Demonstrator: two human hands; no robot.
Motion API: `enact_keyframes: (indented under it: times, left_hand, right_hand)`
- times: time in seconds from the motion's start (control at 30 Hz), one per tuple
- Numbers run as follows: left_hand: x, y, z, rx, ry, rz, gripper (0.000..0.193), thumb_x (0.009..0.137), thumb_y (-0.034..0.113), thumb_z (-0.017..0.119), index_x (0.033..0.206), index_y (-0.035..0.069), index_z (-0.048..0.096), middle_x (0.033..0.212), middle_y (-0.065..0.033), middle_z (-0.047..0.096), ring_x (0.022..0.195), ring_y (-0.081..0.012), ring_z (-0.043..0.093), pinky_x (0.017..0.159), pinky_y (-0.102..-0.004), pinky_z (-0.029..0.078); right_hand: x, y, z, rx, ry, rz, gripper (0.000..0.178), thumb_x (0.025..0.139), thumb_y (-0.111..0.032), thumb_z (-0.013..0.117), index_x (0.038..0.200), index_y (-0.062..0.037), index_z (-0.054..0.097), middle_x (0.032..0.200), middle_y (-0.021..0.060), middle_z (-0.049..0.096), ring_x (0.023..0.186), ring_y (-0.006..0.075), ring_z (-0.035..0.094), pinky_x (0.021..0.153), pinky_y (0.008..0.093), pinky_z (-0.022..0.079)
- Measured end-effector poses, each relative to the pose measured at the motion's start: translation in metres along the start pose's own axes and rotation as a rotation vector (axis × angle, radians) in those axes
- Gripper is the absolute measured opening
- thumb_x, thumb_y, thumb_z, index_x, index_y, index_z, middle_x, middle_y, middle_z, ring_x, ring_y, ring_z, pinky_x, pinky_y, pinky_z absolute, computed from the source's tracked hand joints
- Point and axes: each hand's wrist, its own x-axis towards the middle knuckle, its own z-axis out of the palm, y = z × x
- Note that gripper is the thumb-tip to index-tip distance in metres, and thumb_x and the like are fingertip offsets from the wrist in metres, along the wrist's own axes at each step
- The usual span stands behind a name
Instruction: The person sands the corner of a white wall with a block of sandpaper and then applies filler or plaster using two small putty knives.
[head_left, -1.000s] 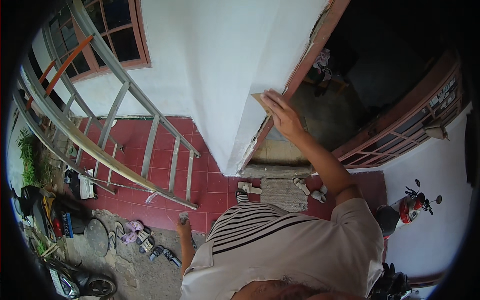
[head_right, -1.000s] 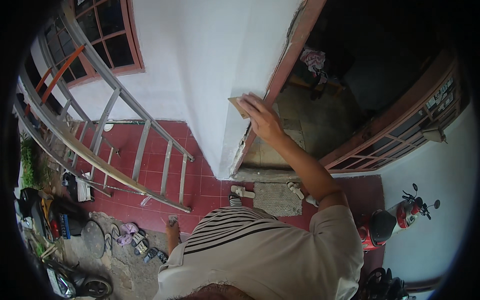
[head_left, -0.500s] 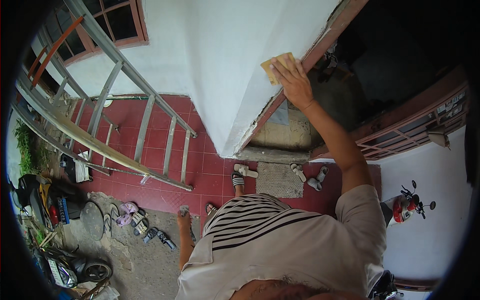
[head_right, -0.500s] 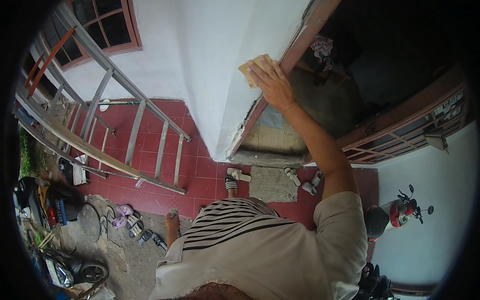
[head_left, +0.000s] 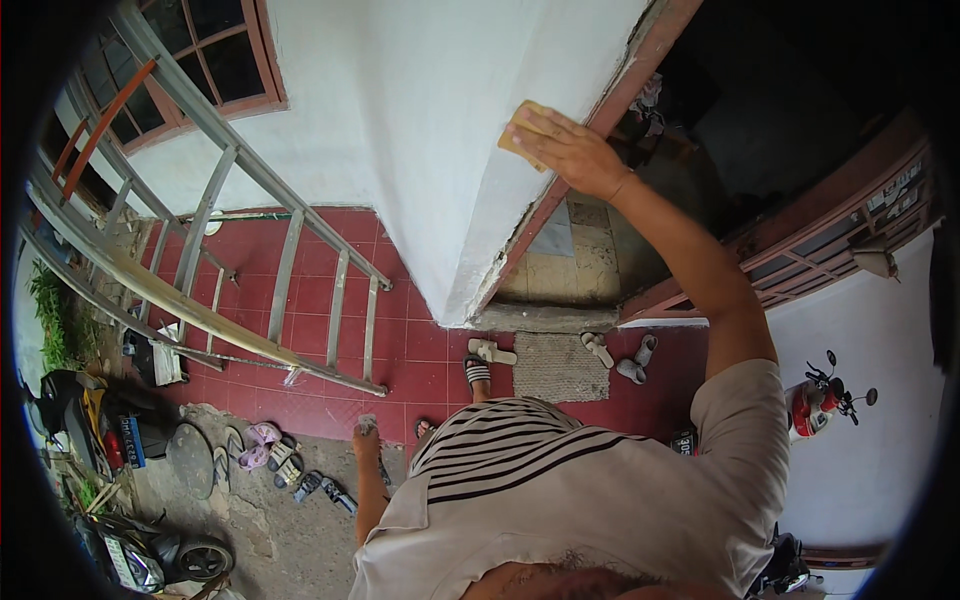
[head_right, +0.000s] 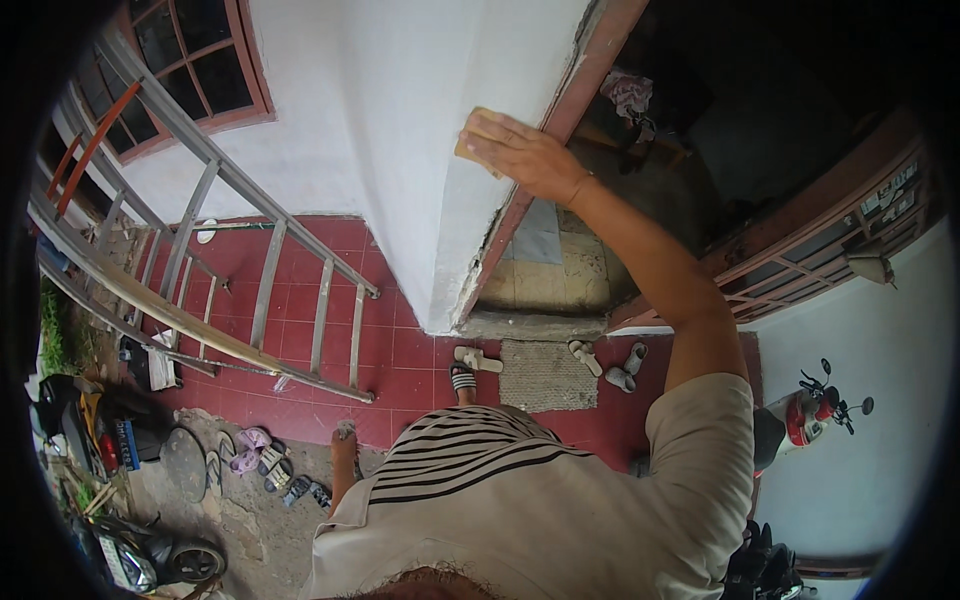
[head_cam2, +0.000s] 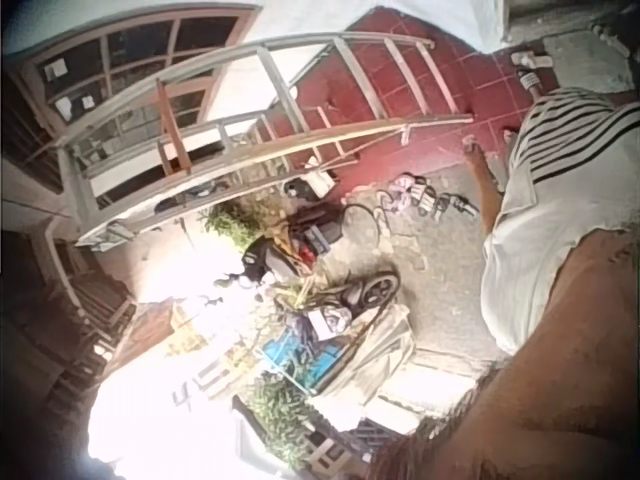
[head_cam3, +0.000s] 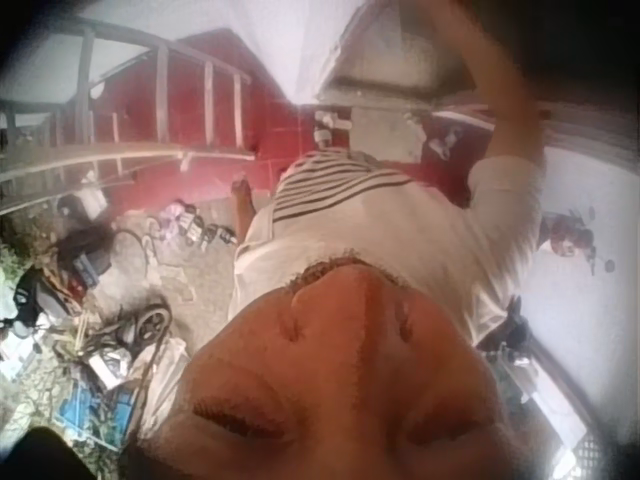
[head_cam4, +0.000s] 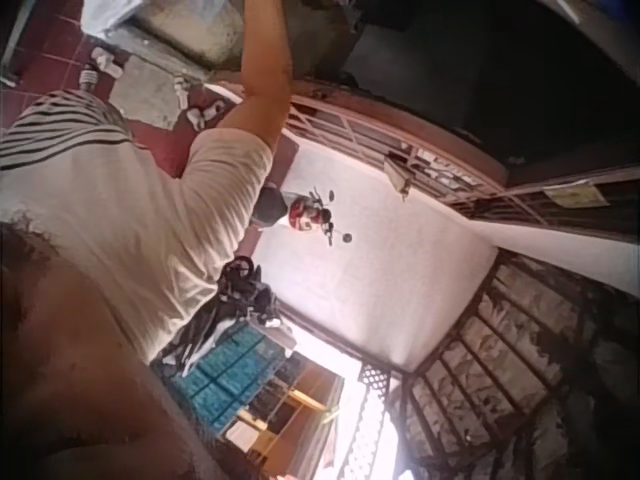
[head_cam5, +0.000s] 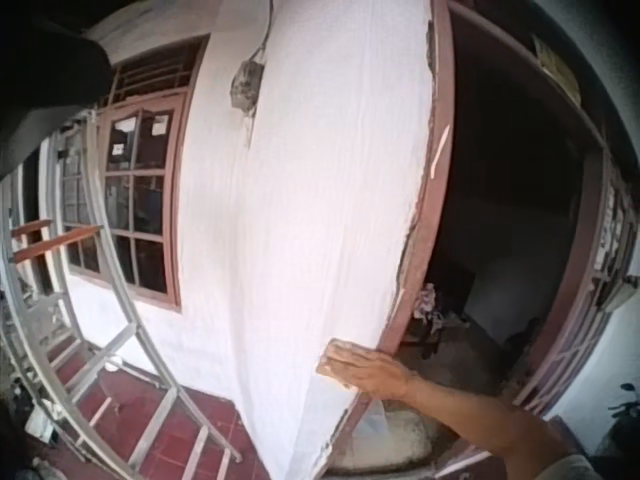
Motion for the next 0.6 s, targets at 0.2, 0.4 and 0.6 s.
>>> enact_keyframes:
  times: [0.2,0.4,0.6]
  left_hand:
    - [0.013,-0.033,-0.002,0.02,0.012,0.041,0.041,0.078,0.014,0.064,0.116,-0.001,0.057,0.065,-0.012,0.062,0.045,-0.0216,0.058,0.04,-0.0352,0.046]
    - [0.007,-0.049,-0.007,-0.018,0.079,-0.094,0.036,0.083,0.014,0.061,0.116,0.001,0.056,0.065,-0.012,0.062,0.044,-0.0211,0.059,0.037,-0.0348,0.045]
    - [-0.005,-0.045,-0.011,-0.064,0.012,-0.15,0.037,0.086,0.016,0.061,0.119,0.004,0.053,0.062,-0.0111,0.062,0.045,-0.0208,0.061,0.036,-0.0341,0.046]
  right_hand:
    - [0.021,0.045,-0.041,-0.158,0.161,-0.032,0.053,0.085,-0.011,0.06,0.138,-0.0111,0.053,0.15,-0.0001,0.045,0.143,0.0235,0.035,0.119,0.0404,0.032]
    - [0.047,0.052,-0.06,-0.227,0.316,0.096,0.053,0.081,0.002,0.056,0.133,-0.0099,0.058,0.146,0.001,0.05,0.141,0.0255,0.039,0.116,0.0428,0.035]
    - [0.021,0.02,-0.018,-0.021,0.074,-0.091,0.049,0.085,-0.01,0.063,0.133,-0.0068,0.055,0.145,0.0022,0.05,0.141,0.0227,0.038,0.118,0.0384,0.033]
